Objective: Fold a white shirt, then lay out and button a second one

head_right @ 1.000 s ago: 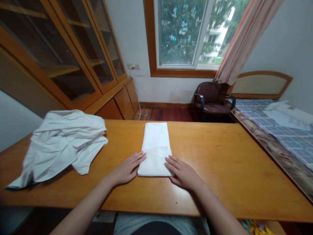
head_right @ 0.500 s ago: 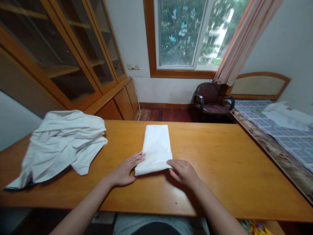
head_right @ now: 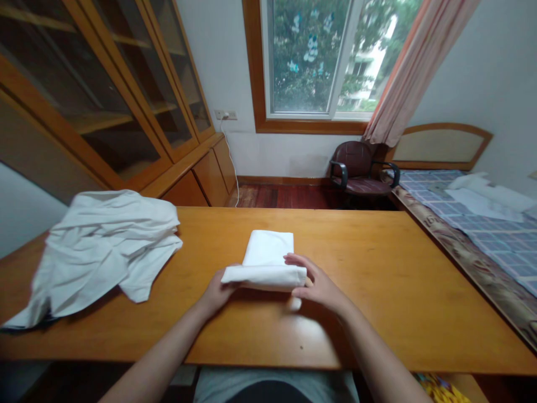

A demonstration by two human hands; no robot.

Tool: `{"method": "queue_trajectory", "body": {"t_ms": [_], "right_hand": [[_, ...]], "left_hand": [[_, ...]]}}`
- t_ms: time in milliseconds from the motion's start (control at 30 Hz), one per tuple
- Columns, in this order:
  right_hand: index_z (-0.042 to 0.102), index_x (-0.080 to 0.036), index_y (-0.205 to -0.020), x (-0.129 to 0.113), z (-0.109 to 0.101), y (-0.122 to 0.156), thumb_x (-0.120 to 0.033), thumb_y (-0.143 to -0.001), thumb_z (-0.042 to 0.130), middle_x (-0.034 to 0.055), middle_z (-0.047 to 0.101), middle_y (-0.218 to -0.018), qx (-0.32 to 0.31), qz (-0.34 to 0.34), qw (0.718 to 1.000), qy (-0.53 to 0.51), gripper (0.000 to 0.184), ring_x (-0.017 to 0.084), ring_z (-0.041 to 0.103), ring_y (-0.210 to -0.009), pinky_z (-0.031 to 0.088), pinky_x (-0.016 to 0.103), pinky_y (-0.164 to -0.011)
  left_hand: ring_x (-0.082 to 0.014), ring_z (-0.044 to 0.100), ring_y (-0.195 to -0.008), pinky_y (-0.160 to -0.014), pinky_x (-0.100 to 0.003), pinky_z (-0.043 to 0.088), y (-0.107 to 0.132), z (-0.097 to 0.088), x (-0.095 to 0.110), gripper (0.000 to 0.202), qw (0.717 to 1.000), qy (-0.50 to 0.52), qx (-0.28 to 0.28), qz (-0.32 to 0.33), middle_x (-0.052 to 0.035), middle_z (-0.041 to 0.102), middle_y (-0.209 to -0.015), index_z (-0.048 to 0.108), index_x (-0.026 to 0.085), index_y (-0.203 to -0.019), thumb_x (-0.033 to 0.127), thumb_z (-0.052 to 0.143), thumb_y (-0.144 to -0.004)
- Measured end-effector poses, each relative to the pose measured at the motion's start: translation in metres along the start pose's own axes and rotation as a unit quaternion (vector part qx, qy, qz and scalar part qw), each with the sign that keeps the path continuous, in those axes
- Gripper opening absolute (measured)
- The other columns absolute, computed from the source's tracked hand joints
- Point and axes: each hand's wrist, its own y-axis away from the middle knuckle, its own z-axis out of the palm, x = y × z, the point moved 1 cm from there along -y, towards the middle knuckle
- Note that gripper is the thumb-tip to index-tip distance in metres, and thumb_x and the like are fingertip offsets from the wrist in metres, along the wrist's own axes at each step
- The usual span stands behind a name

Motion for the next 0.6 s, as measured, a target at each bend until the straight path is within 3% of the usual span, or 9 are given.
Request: {"method": "queue_trajectory", "body": {"t_ms": [67,167,367,600], "right_hand": [[0.058,-0.020,-0.134,0.012,0.010,-0.001,-0.050,-0.070,0.083,0.0125,0.065,-0.132,-0.035,0.050,0.997,-0.045,0.075,0.031,0.061,-0.121,0.048,0.048,-0.104],[0.067,-0.017,-0.122,0.023,0.026,-0.004,-0.048,-0.074,0.080,0.0110,0.072,-0.119,-0.041,0.096,0.992,-0.064,0.058,0.030,0.066,-0.110,0.050,0.050,-0.101],[0.073,-0.015,-0.113,0.032,0.034,-0.013,-0.053,-0.076,0.077,0.0114,0.073,-0.117,-0.002,0.131,0.986,-0.104,0.053,0.031,0.068,-0.107,0.049,0.052,-0.101],[0.072,-0.015,-0.113,0.038,0.038,-0.023,-0.057,-0.073,0.078,0.0139,0.072,-0.120,0.069,0.147,0.973,-0.163,0.058,0.035,0.066,-0.112,0.048,0.054,-0.102]], "left_hand": [[-0.0275,0.069,-0.095,-0.091,-0.043,0.056,-0.001,0.007,-0.001,0.043,0.997,0.040,0.045,-0.052,-0.0095,0.075,-0.100,0.070,0.016,-0.098,0.052,0.069,-0.075],[-0.0289,0.069,-0.101,-0.093,-0.043,0.055,-0.002,0.015,0.003,0.055,0.991,0.091,0.047,-0.091,-0.0107,0.075,-0.107,0.068,0.014,-0.104,0.061,0.066,-0.077],[-0.0294,0.059,-0.125,-0.103,-0.040,0.050,-0.013,0.013,0.018,0.078,0.985,0.129,0.024,-0.114,-0.0140,0.063,-0.135,0.052,0.013,-0.135,0.074,0.044,-0.088],[-0.0265,0.048,-0.138,-0.115,-0.041,0.040,-0.022,0.012,0.005,0.074,0.989,0.081,0.015,-0.120,-0.0133,0.054,-0.146,0.047,0.016,-0.140,0.072,0.033,-0.093]]}}
